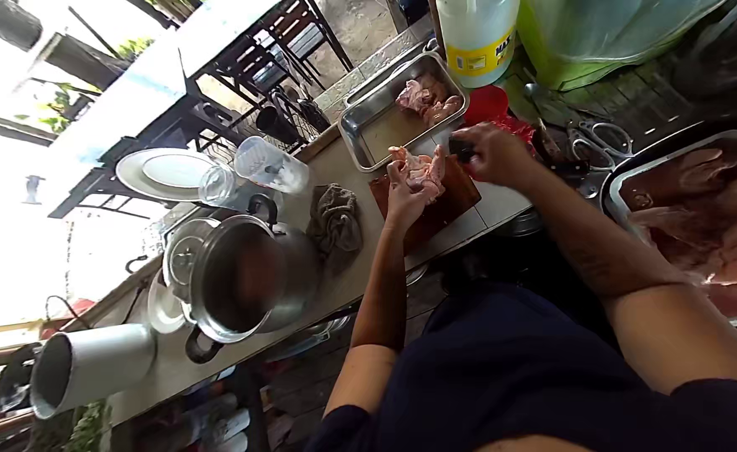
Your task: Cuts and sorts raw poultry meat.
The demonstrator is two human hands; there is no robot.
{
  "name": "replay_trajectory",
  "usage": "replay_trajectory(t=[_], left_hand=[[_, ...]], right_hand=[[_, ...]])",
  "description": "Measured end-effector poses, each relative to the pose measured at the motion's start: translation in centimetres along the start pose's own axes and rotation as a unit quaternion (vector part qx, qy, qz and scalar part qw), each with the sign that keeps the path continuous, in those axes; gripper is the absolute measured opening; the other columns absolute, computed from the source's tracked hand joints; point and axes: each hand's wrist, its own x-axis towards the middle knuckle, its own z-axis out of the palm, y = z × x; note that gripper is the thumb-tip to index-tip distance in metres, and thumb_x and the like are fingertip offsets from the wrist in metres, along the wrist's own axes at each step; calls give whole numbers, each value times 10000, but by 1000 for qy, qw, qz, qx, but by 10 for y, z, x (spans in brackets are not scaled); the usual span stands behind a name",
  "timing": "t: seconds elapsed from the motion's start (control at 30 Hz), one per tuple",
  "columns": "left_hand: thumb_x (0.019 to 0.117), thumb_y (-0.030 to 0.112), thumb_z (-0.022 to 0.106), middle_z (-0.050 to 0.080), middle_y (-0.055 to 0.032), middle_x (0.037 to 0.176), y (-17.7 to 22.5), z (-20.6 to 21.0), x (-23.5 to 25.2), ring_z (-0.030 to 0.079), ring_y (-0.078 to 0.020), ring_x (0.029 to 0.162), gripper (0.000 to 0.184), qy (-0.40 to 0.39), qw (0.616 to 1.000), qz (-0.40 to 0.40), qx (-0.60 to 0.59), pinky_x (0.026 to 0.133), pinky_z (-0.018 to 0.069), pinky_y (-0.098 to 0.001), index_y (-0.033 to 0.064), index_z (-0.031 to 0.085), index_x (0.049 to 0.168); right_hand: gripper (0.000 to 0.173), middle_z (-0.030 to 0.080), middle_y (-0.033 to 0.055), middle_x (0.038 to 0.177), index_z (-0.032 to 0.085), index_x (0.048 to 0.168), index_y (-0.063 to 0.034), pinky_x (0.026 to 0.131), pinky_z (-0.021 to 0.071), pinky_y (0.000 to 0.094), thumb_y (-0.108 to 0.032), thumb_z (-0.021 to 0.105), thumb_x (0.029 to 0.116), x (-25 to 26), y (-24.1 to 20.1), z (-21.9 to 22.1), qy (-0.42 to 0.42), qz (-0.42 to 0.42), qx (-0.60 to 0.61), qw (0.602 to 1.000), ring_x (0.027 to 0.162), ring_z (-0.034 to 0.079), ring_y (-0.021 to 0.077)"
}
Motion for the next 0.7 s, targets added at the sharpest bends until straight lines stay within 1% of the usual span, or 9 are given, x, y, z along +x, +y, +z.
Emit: replay_trajectory(t=[0.03, 0.1, 0.13, 0.2, 0.27, 0.33, 0.5, 0.63, 0.7], left_hand=[[797, 33, 802, 574, -226, 1375, 0, -2, -1, 638, -236, 1205, 937, -7, 1000, 1, 0, 1015, 544, -402, 32, 220, 1531], [804, -17, 737, 515, -238, 1453, -1, -2, -2, 582, -242, 1290, 909, -5, 1000, 12, 1, 1057, 506, -391, 24, 209, 1543], [800, -22, 727, 489, -237, 1482, -3, 1, -4, 564, -244, 1313, 923, 8, 1000, 25, 2, 1066, 499, -389, 33, 203, 1558], [783, 45, 807, 461, -255, 1505, -7, 7, -7, 552, -290, 1328, 993, 45, 997, 54, 38, 1080, 495, -429, 42, 217, 1582], [795, 109, 842, 464, -262, 1509, -5, 11, -8, 544, -325, 1342, 984, 63, 991, 48, 105, 1105, 473, -466, 39, 260, 1585], [838, 120, 812, 474, -251, 1525, 0, 8, -8, 512, -325, 1390, 927, 49, 987, 55, 144, 1159, 418, -482, 13, 283, 1593], [873, 113, 743, 582, -232, 1427, 6, 3, -3, 602, -333, 1294, 820, 40, 979, 71, 189, 1097, 472, -510, 2, 335, 1575], [843, -3, 690, 658, -247, 1237, 13, 13, -7, 687, -377, 1091, 764, 64, 963, 43, 258, 933, 555, -542, -36, 359, 1530], [860, -18, 669, 654, -256, 1231, 13, 11, -5, 677, -379, 1111, 701, 54, 965, 52, 253, 956, 545, -535, -52, 391, 1503]], right_hand=[[575, 598, 180, 1431, 609, 1419, -110, 1036, 454, 671, 21, 672, 863, 7, -15, 21, -6, -41, -20, 999, 1295, 577, 416], [497, 572, 213, 1462, 620, 1398, -59, 1143, 319, 670, 31, 643, 910, 10, -38, 53, -16, -84, -65, 994, 1406, 464, 456], [430, 599, 245, 1413, 637, 1357, -8, 1162, 321, 639, 34, 616, 930, 9, -43, 62, 0, -97, -85, 992, 1393, 469, 480], [372, 629, 293, 1335, 633, 1322, 56, 1174, 348, 590, 50, 575, 954, 8, -40, 68, 21, -107, -104, 989, 1345, 519, 492], [372, 650, 293, 1284, 615, 1335, 71, 1153, 400, 541, 44, 555, 969, 11, -30, 68, 24, -118, -97, 988, 1288, 579, 457], [386, 654, 277, 1297, 589, 1366, 64, 1127, 426, 550, 1, 575, 985, 15, -22, 68, 0, -116, -68, 991, 1275, 589, 454], [309, 701, 244, 1158, 640, 1269, 57, 960, 510, 585, -32, 613, 974, 20, -19, 73, 20, -142, -52, 988, 1100, 647, 454], [347, 697, 256, 1164, 621, 1296, 74, 959, 508, 583, 32, 597, 952, 14, -26, 77, 23, -126, -50, 991, 1107, 637, 470], [372, 698, 259, 1160, 630, 1273, 81, 955, 512, 583, 75, 629, 901, 14, -23, 76, 28, -128, -43, 990, 1109, 636, 476]])
